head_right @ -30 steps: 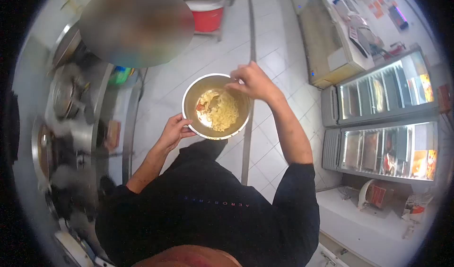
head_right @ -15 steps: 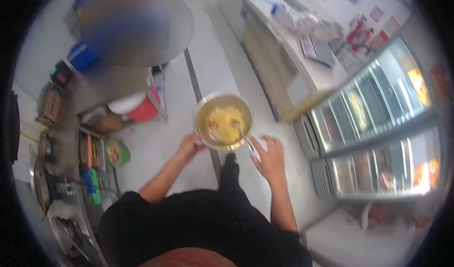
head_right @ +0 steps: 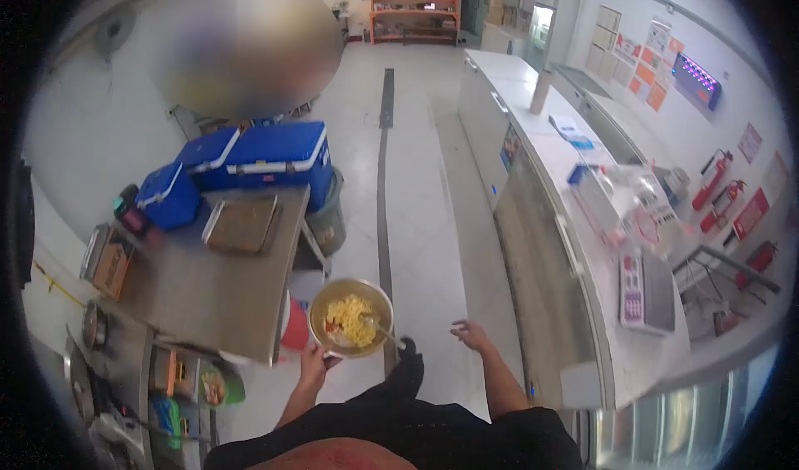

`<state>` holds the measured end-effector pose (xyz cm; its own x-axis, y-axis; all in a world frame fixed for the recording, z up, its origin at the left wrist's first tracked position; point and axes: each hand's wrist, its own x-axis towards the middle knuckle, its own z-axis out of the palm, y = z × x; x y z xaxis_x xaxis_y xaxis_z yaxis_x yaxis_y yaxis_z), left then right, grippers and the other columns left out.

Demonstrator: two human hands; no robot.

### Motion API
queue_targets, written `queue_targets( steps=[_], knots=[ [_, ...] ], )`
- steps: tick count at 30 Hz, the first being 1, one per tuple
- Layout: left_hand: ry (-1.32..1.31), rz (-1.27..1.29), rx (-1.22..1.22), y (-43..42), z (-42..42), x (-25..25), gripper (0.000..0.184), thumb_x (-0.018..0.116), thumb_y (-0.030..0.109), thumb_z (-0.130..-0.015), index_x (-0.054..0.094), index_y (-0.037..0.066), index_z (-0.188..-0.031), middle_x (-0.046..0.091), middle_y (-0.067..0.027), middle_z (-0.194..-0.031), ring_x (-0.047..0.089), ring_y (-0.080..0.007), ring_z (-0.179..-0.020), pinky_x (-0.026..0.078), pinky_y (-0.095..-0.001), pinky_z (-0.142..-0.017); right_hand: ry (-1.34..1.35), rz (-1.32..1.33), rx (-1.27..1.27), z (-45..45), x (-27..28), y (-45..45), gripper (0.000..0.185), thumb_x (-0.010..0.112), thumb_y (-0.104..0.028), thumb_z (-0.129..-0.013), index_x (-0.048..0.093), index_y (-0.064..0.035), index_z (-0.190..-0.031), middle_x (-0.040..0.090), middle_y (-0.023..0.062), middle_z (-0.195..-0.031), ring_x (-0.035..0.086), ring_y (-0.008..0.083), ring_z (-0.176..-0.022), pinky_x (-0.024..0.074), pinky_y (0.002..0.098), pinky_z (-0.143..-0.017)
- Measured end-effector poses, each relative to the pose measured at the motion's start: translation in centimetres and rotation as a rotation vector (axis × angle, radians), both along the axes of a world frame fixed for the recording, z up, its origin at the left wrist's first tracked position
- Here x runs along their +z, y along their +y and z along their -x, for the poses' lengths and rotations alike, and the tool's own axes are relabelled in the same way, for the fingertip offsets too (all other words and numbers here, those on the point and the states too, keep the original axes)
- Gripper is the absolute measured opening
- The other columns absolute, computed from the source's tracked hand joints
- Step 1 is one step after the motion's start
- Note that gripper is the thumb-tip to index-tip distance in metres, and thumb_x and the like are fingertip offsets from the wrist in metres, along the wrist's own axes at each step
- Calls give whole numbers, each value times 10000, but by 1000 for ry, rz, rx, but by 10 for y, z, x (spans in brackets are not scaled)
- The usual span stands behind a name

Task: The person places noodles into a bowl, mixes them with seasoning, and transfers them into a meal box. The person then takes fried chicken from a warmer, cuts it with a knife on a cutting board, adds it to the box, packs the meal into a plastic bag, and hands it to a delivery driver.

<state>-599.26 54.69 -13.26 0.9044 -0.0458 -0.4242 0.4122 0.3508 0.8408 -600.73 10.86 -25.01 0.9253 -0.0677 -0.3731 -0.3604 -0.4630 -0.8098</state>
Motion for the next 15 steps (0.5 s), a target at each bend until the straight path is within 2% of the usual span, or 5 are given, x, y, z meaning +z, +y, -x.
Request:
queue_targets(
  steps=[1,2,4,8,15],
  knots=[
    [-4,-45,26,-3,-38,-10,200,535,75,-909,548,-39,-1073,617,-164,-1004,680,-302,-829,608,-397,-749,-92,-277,-276,-21,-31,-7,412,636,-342,-875,609,-55,-1170,673,116,-973,644,181,-778,499,338,-637],
    [5,-37,30,-14,-82,-9,194,538,77,-907,551,-38,-1062,615,-168,-1003,680,-302,-833,610,-396,-748,-29,-126,-501,-34,-90,-22,385,569,-354,-908,616,-69,-1162,669,107,-946,629,174,-754,489,324,-621],
    [63,-71,-3,-46,-173,-12,197,550,91,-902,553,-31,-1056,613,-153,-1006,675,-294,-835,611,-384,-741,308,102,-397,-36,-161,-45,356,530,-365,-929,650,-60,-1068,665,107,-930,622,208,-807,505,339,-686],
    [67,131,-33,-124,-358,-11,159,561,102,-894,546,-12,-1003,604,-126,-1010,648,-277,-873,589,-404,-779,792,-110,-306,-129,-125,-62,393,522,-407,-924,637,-68,-1086,651,109,-955,618,227,-845,497,356,-724],
    [53,432,88,-256,-694,5,142,575,84,-872,542,29,-999,558,-84,-1052,605,-277,-962,552,-450,-870,836,-201,-317,-446,-124,-138,460,508,-481,-916,615,-81,-1117,626,111,-1001,612,260,-912,483,387,-791]
  ],
)
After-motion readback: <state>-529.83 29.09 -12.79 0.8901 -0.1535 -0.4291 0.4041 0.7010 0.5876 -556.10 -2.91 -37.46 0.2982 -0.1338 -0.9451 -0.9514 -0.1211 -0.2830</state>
